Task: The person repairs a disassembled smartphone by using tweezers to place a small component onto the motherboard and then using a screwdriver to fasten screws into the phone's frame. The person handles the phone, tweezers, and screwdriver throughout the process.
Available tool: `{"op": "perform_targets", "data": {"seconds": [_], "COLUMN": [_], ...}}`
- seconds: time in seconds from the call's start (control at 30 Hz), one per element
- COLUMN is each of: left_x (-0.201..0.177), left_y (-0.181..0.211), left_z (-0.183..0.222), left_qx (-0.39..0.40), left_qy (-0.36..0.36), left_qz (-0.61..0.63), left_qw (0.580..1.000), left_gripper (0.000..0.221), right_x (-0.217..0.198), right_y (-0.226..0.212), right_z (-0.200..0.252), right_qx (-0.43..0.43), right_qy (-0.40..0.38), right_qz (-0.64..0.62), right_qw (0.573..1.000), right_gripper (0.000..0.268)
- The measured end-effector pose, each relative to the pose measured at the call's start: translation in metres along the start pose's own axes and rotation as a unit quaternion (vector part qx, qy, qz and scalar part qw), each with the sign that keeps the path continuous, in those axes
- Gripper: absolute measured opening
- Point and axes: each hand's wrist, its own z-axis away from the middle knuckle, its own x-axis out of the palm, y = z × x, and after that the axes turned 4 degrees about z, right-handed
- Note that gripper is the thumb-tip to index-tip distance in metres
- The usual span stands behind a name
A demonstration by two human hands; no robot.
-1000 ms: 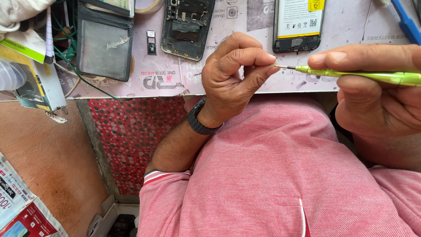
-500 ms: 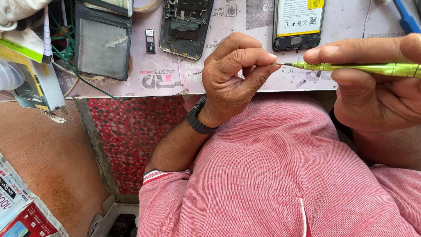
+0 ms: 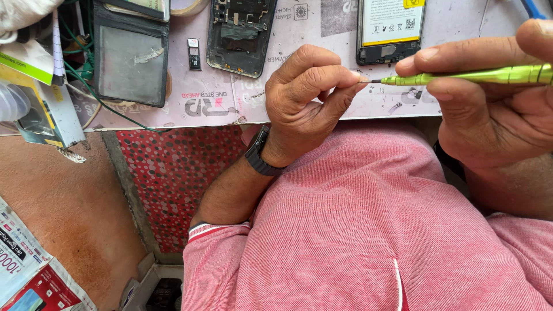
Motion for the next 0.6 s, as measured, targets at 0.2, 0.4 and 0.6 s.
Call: {"op": "perform_targets", "data": {"seconds": [0.2, 0.4, 0.6], "left_x": [0.003, 0.005, 0.007], "left_y": [0.000, -0.001, 0.003], "left_z": [-0.001, 0.000, -0.002], "left_qx": [0.003, 0.002, -0.046], "left_qy": [0.006, 0.006, -0.006], "left_qz": [-0.018, -0.038, -0.104], "left_qw": [1.000, 0.999, 0.993], "left_gripper": [0.019, 0.017, 0.027], "right_x": [-0.003, -0.004, -0.006], "right_y": [0.014, 0.019, 0.021], "right_z": [0.010, 0.010, 0.010], "right_qx": [-0.004, -0.003, -0.026], "right_qy": [-0.006, -0.020, -0.027], "right_qz": [-0.009, -0.001, 0.008], "right_qw": [1.000, 1.000, 0.999], "right_gripper": [0.044, 0.062, 0.059]}}
